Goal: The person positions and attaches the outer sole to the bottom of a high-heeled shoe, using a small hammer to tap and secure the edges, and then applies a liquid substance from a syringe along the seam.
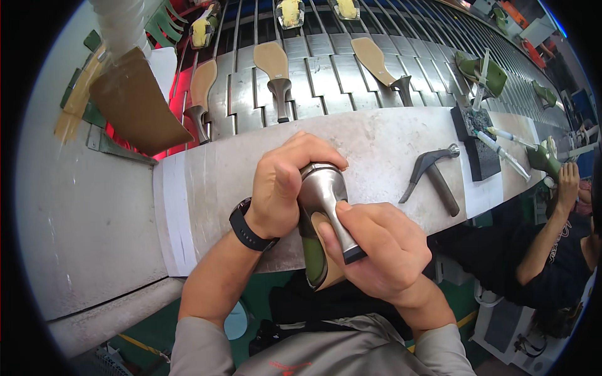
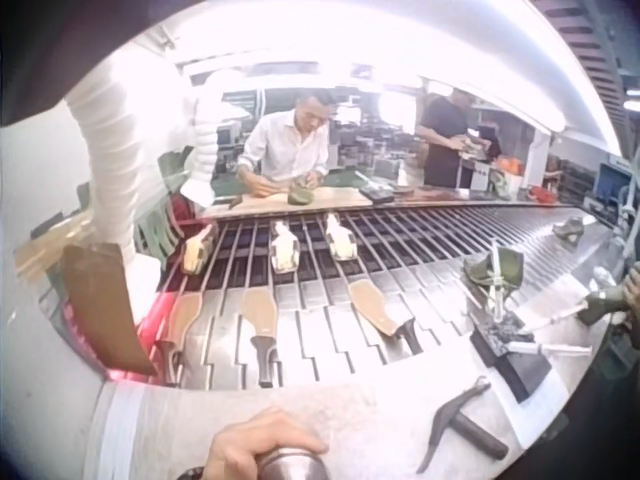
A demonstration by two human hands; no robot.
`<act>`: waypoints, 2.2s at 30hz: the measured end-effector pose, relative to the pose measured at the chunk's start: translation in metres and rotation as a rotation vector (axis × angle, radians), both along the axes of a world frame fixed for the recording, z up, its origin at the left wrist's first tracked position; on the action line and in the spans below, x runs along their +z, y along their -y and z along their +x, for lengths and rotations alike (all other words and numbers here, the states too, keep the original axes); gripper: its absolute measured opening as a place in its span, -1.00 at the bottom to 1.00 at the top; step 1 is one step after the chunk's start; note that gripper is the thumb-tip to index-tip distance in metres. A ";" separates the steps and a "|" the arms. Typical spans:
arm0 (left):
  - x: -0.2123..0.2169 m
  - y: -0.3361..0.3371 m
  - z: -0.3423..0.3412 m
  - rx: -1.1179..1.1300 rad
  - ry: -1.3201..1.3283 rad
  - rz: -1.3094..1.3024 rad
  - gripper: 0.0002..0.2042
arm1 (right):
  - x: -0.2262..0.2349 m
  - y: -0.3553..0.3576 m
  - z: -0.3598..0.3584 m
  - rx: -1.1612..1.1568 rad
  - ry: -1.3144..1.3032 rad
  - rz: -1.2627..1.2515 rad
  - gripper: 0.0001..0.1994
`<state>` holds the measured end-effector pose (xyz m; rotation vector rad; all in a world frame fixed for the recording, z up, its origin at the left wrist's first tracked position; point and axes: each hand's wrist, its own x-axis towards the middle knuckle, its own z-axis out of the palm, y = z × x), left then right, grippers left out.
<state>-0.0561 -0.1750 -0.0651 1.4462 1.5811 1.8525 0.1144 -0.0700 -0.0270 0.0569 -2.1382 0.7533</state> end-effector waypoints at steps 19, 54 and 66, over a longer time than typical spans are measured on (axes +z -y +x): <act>-0.006 -0.037 -0.007 0.012 0.060 -0.239 -0.44 | 0.053 -0.059 -0.027 -0.093 0.863 0.326 -0.64; 0.002 -0.031 0.002 0.206 -0.047 -0.223 -0.62 | -0.024 -0.049 -0.021 0.254 0.548 -0.742 -0.74; 0.007 -0.027 0.004 0.238 -0.254 -0.176 -0.64 | -0.013 -0.034 -0.013 0.235 0.780 -1.049 -0.59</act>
